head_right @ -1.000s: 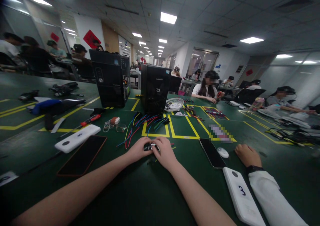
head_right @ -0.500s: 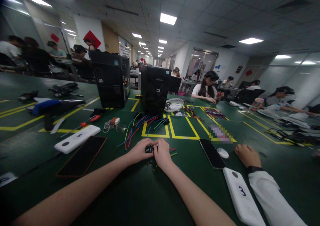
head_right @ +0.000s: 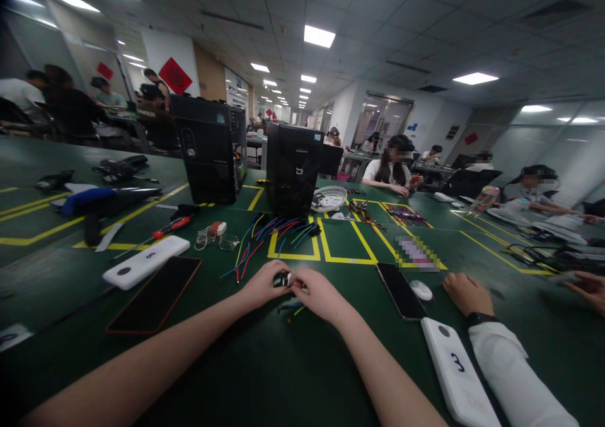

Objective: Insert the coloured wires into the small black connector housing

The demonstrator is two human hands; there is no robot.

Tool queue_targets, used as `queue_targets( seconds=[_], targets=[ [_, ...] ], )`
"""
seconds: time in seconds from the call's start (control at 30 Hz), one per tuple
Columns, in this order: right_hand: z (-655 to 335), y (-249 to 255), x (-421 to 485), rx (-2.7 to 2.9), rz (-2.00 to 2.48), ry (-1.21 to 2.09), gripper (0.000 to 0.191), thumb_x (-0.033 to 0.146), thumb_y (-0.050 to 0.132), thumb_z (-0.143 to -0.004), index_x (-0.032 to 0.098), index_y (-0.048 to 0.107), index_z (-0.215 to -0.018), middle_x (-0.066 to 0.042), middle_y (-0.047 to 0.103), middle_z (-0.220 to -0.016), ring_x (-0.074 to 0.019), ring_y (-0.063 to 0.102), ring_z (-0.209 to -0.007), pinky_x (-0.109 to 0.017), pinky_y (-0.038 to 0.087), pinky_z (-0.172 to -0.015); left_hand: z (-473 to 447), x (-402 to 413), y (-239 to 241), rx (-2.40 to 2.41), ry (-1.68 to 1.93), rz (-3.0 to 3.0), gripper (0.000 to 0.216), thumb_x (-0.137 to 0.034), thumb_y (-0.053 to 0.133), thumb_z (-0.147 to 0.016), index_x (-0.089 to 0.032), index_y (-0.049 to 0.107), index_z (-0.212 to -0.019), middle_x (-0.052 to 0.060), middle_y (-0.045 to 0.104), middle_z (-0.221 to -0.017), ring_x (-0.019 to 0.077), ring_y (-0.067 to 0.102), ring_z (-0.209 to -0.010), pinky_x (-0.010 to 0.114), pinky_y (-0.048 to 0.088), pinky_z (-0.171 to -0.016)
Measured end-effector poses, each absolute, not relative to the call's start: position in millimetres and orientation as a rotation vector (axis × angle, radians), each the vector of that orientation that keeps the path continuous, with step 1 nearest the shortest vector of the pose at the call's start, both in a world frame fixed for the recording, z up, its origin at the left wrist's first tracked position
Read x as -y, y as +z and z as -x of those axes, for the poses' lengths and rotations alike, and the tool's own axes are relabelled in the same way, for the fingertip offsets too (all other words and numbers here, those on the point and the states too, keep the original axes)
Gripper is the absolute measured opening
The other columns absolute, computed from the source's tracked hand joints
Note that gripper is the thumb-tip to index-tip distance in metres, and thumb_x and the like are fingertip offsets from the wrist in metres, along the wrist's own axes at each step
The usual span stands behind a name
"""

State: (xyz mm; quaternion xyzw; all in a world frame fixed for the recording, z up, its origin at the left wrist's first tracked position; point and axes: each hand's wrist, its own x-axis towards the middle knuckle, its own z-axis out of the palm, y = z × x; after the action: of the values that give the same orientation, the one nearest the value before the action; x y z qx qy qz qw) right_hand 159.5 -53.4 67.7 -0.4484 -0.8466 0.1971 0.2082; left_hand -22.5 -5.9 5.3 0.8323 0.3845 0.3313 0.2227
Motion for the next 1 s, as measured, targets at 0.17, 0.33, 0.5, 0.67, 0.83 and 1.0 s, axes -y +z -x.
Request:
queue_targets(
  seconds=[0.17,0.33,0.5,0.67,0.83,1.0],
  targets=[
    [-162.1,76.8,66.8,2.628,1.398,0.523,0.036,0.012,0.061,-0.065,0.020,0.061,-0.101,-0.005,0.060,-0.101,-0.0183,0.054,-0.091,-0.028,0.039,-0.079,22.7,5.9,5.3,-1.072,0.917,-2.285,0.036,-0.033,0.070,-0.070,-0.020,0.060,-0.103,0.007,0.057,-0.104,0.0237,0.052,-0.100,0.035,0.041,-0.088],
    [-145.7,72.3,73.2,2.730,1.564,0.355,0.026,0.007,0.057,-0.065,0.019,0.063,-0.087,-0.006,0.063,-0.089,-0.0202,0.057,-0.082,-0.029,0.041,-0.073,23.1,6.2,5.4,-1.076,0.899,-2.303,0.035,-0.029,0.070,-0.070,-0.021,0.060,-0.103,0.006,0.057,-0.105,0.0235,0.051,-0.101,0.036,0.041,-0.090],
    [-128.8,59.7,77.3,2.694,1.631,0.256,0.029,0.002,0.052,-0.065,0.012,0.063,-0.090,-0.014,0.064,-0.092,-0.0236,0.058,-0.085,-0.031,0.043,-0.075,23.1,7.0,8.0,-1.063,0.892,-2.305,0.036,-0.027,0.070,-0.070,-0.020,0.060,-0.103,0.006,0.057,-0.104,0.0235,0.051,-0.100,0.036,0.040,-0.090],
    [-129.7,59.9,79.0,2.624,1.585,0.321,0.032,0.003,0.050,-0.068,0.013,0.061,-0.097,-0.012,0.061,-0.100,-0.0211,0.059,-0.086,-0.030,0.044,-0.076,22.3,6.2,6.8,-1.086,0.930,-2.277,0.031,-0.023,0.069,-0.069,-0.019,0.061,-0.099,0.005,0.055,-0.102,0.0223,0.051,-0.099,0.034,0.041,-0.089],
    [-136.7,66.0,75.6,2.610,1.510,0.347,0.029,0.009,0.042,-0.079,0.016,0.061,-0.100,-0.011,0.058,-0.105,-0.0178,0.058,-0.081,-0.029,0.044,-0.074,22.3,6.6,7.6,-1.163,0.861,-2.272,0.028,-0.025,0.071,-0.067,-0.021,0.064,-0.094,0.004,0.053,-0.097,0.0224,0.051,-0.096,0.034,0.042,-0.085],
    [-141.5,68.1,79.3,2.639,1.480,0.387,0.024,0.018,0.053,-0.078,0.018,0.062,-0.100,-0.009,0.062,-0.100,-0.0204,0.058,-0.088,-0.030,0.044,-0.077,22.7,8.3,10.8,-1.158,0.840,-2.270,0.029,-0.029,0.070,-0.069,-0.022,0.063,-0.096,0.004,0.054,-0.098,0.0228,0.051,-0.097,0.035,0.041,-0.085]
  ],
)
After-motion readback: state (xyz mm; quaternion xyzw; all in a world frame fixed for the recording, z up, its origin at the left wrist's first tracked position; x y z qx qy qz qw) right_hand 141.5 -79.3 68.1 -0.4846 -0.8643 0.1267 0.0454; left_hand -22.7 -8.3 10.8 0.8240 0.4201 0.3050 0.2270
